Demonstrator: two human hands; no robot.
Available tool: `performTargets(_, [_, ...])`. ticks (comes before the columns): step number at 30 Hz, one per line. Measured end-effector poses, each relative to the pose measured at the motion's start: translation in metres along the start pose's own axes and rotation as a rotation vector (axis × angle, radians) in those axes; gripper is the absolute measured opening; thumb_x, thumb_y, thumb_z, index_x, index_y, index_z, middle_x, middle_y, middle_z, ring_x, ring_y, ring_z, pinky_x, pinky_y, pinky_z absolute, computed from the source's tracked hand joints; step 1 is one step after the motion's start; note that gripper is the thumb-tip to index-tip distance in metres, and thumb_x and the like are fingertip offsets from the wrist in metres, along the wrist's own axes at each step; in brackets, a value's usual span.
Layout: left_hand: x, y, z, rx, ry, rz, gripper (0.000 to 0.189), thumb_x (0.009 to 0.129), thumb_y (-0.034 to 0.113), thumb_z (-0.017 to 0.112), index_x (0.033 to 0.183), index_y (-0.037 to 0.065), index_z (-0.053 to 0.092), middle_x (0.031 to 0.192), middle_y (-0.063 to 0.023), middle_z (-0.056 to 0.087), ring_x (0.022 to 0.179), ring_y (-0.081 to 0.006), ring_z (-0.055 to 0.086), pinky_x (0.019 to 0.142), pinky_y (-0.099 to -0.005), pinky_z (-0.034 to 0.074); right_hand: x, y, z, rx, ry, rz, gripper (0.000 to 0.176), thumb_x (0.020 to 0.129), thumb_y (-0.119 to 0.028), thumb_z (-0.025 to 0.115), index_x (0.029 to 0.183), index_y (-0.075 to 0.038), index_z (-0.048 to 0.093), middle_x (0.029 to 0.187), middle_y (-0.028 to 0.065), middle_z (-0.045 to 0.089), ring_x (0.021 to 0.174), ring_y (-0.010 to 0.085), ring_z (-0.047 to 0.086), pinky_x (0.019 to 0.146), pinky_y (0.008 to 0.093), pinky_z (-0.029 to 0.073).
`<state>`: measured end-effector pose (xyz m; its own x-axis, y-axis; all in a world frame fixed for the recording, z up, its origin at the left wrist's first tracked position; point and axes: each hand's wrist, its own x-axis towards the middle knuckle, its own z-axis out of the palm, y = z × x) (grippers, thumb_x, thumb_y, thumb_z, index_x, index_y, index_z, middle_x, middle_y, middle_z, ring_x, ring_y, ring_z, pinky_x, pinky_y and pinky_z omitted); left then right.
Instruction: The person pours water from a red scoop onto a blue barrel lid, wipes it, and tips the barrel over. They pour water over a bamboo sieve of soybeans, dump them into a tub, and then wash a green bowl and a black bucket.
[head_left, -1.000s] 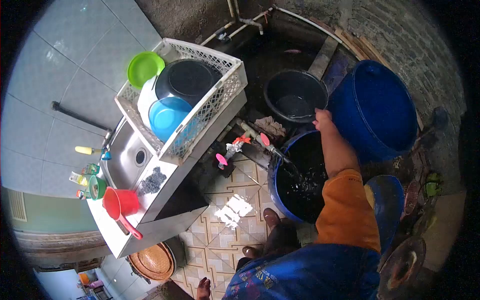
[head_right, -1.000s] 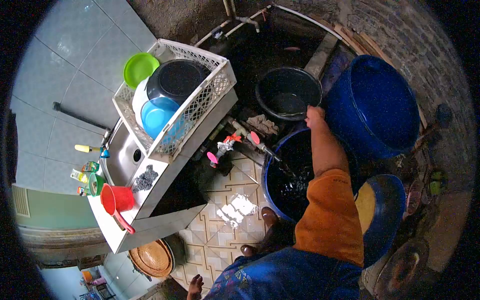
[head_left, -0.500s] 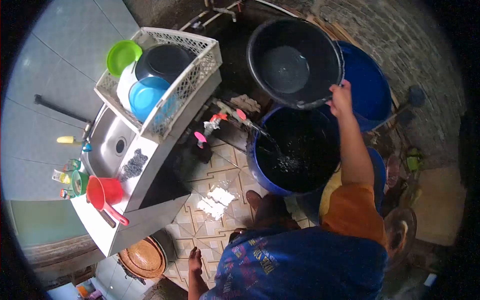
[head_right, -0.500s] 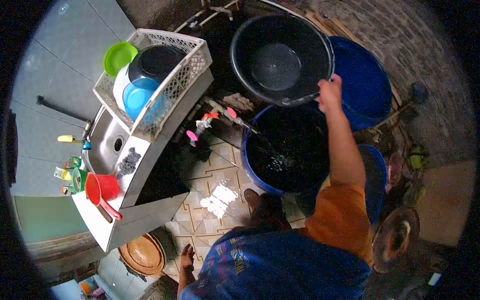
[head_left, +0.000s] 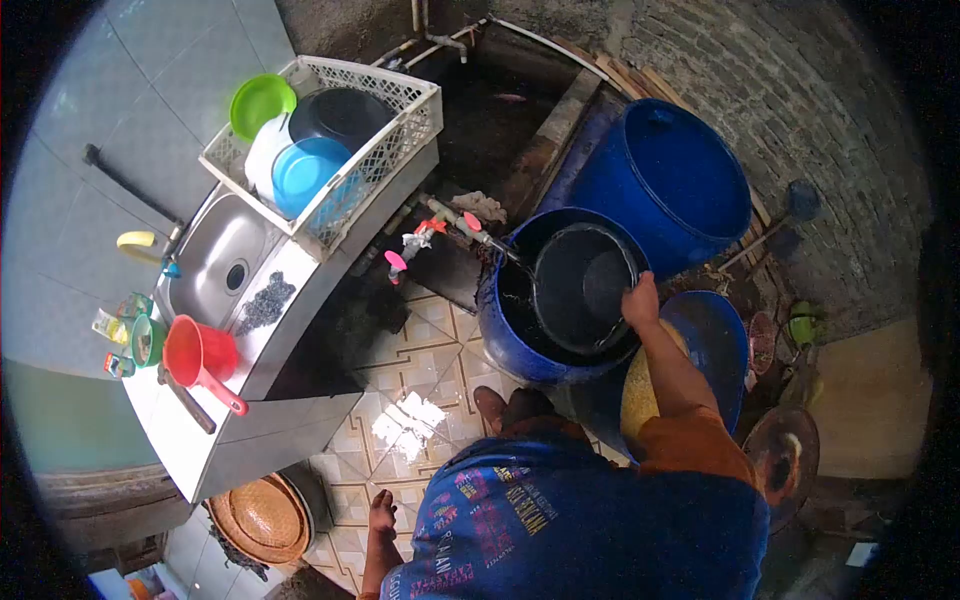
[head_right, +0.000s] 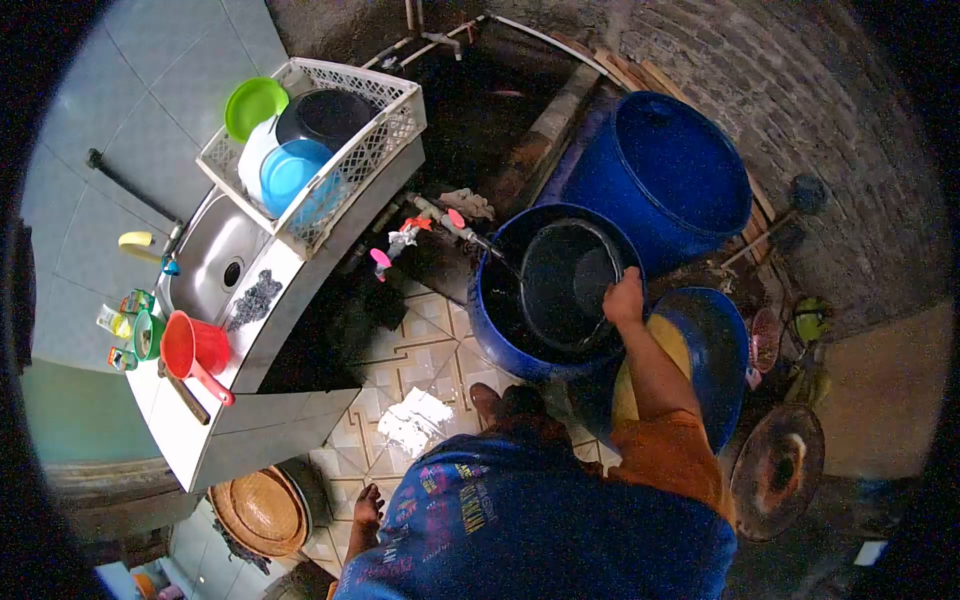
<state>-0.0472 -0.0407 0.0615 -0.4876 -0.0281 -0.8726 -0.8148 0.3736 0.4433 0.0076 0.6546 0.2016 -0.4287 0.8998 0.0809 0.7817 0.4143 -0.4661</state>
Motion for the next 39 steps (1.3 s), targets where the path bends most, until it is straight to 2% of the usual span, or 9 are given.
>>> performTargets(7, [0.001, -0.025, -0.03, -0.027, 0.07, -0.016, 0.062, 0.09, 0.044, 0.061, 0.138, 0.009, 0.044, 0.126, -0.0089, 0.057, 0.107, -0.0305, 0.057, 0.068, -0.0365, 0.045, -0.008, -0.022, 0.043, -0.139, 0.053, -0.018, 0.028, 0.085, -0.005, 0.055, 0.111, 0.002, 0.046, 0.104, 0.0256, 0.053, 0.101, 0.0449, 0.052, 0.086, 0.0526, 0.045])
performTargets(11, [-0.004, -0.041, -0.036, -0.103, 0.035, 0.057, 0.051, 0.089, 0.044, 0.061, 0.129, 0.012, 0.052, 0.088, 0.0012, 0.054, 0.067, -0.015, 0.052, 0.044, -0.0292, 0.034, -0.016, -0.016, 0.067, -0.19, 0.1, -0.085, 0.022, 0.088, -0.006, 0.05, 0.109, 0.0, 0.048, 0.103, 0.0226, 0.051, 0.1, 0.0444, 0.051, 0.082, 0.0508, 0.048])
performTargets(23, [-0.029, -0.02, -0.017, -0.051, 0.067, 0.009, 0.06, 0.088, 0.049, 0.062, 0.137, 0.018, 0.047, 0.109, 0.0031, 0.058, 0.096, -0.0216, 0.056, 0.065, -0.0336, 0.041, -0.087, 0.016, 0.118, -0.359, -0.185, -0.222, 0.023, 0.092, -0.011, 0.046, 0.114, -0.004, 0.047, 0.107, 0.0197, 0.046, 0.099, 0.0399, 0.05, 0.071, 0.0457, 0.055])
performTargets(27, [-0.015, -0.022, -0.019, -0.061, 0.028, 0.005, 0.061, 0.087, 0.049, 0.063, 0.137, 0.017, 0.047, 0.113, 0.0026, 0.058, 0.093, -0.0213, 0.057, 0.06, -0.0326, 0.041, -0.086, 0.012, 0.118, -0.365, -0.241, -0.092, 0.033, 0.089, -0.008, 0.05, 0.122, -0.006, 0.047, 0.115, 0.0202, 0.045, 0.104, 0.0403, 0.049, 0.073, 0.0496, 0.054])
performTargets(29, [-0.005, -0.024, -0.023, -0.035, 0.01, 0.039, 0.062, 0.088, 0.048, 0.063, 0.137, 0.016, 0.046, 0.114, 0.0015, 0.058, 0.09, -0.0214, 0.057, 0.058, -0.0316, 0.041, -0.088, -0.007, 0.095, -0.433, 0.088, -0.303, 0.046, 0.087, -0.004, 0.052, 0.131, -0.008, 0.043, 0.132, 0.0228, 0.039, 0.115, 0.0432, 0.045, 0.075, 0.054, 0.053])
performTargets(33, [-0.005, -0.013, -0.021, 0.009, 0.01, 0.096, 0.063, 0.088, 0.048, 0.062, 0.138, 0.012, 0.045, 0.116, -0.0022, 0.059, 0.089, -0.0229, 0.059, 0.051, -0.0298, 0.038, -0.071, -0.015, 0.079, -0.361, 0.007, -0.41, 0.044, 0.084, -0.003, 0.053, 0.127, -0.006, 0.05, 0.128, 0.0267, 0.048, 0.114, 0.0454, 0.049, 0.08, 0.0525, 0.052])
performTargets(35, [-0.002, -0.009, -0.02, 0.023, 0.015, 0.028, 0.064, 0.09, 0.045, 0.06, 0.138, 0.006, 0.044, 0.126, -0.0074, 0.057, 0.103, -0.0262, 0.059, 0.061, -0.0333, 0.047, -0.055, -0.013, 0.076, -0.194, -0.674, -0.227, 0.032, 0.082, -0.004, 0.055, 0.114, -0.004, 0.06, 0.104, 0.0259, 0.061, 0.103, 0.0421, 0.058, 0.082, 0.0477, 0.051])
performTargets(38, [0.0, -0.001, -0.013, 0.016, 0.036, 0.087, 0.063, 0.094, 0.039, 0.057, 0.138, -0.003, 0.04, 0.137, -0.0183, 0.048, 0.121, -0.0298, 0.051, 0.099, -0.0389, 0.044, -0.036, -0.019, 0.061, -0.041, -0.62, -0.24, 0.019, 0.077, -0.011, 0.059, 0.094, -0.005, 0.065, 0.092, 0.0193, 0.065, 0.089, 0.0376, 0.062, 0.077, 0.0454, 0.05])
performTargets(39, [0.005, 0.003, -0.013, 0.024, 0.028, 0.08, 0.064, 0.093, 0.04, 0.057, 0.138, -0.002, 0.041, 0.137, -0.0186, 0.048, 0.121, -0.0292, 0.051, 0.099, -0.0391, 0.044, -0.026, -0.023, 0.057, 0.036, -0.597, -0.252, 0.014, 0.075, -0.014, 0.062, 0.084, -0.005, 0.067, 0.086, 0.016, 0.067, 0.082, 0.0354, 0.064, 0.075, 0.0443, 0.05])
